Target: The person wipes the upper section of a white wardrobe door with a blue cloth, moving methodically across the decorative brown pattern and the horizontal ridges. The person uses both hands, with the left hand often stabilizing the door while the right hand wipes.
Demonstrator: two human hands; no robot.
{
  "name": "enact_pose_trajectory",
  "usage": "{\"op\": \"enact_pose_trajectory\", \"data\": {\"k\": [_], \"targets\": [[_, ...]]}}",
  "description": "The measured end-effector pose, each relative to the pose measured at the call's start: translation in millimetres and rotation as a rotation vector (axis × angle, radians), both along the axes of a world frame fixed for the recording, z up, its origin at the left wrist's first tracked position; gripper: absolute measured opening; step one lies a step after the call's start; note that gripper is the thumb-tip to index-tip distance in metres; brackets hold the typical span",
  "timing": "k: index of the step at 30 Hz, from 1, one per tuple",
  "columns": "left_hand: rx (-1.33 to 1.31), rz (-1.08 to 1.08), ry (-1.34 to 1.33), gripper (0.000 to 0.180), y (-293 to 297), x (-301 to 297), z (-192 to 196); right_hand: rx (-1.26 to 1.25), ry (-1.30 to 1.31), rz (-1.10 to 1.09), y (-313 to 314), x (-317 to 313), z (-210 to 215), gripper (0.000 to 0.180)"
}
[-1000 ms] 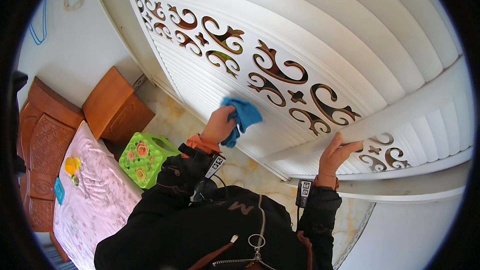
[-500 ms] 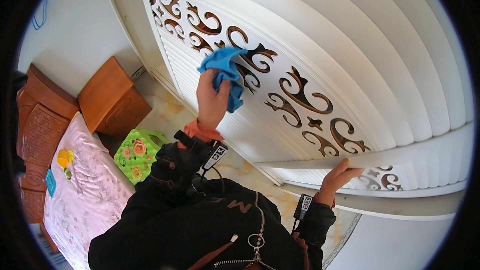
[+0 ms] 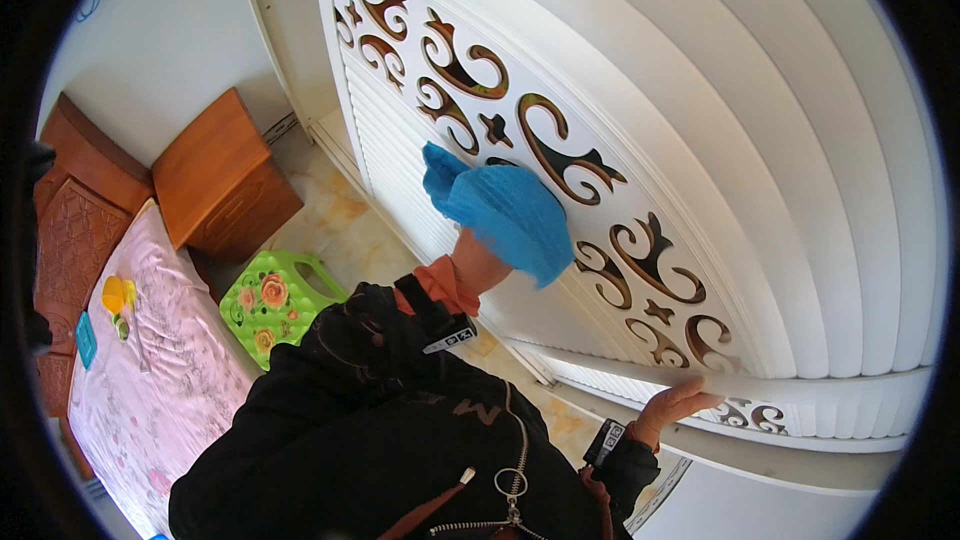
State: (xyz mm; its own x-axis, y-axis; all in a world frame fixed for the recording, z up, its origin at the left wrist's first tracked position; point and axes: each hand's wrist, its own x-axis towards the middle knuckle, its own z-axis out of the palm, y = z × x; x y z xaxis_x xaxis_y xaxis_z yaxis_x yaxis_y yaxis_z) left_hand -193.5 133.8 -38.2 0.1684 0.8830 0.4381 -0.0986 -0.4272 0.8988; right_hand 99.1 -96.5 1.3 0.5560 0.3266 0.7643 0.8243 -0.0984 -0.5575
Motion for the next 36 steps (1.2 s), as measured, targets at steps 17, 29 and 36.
{"op": "enact_pose_trajectory", "data": {"k": [17,29,36], "targets": [[-0.553,-0.576,-1.151,0.042,36,-37,-24,-0.012,-0.056,-0.082,3,-6,0,0.065],[-0.321,-0.322,-0.142,0.056,11,-50,21,-0.002,-0.084,-0.087,2,2,-7,0.068],[-0.587,-1.084,-1.432,0.069,21,-25,30,-0.018,-0.048,-0.075,1,2,-11,0.064]]}}
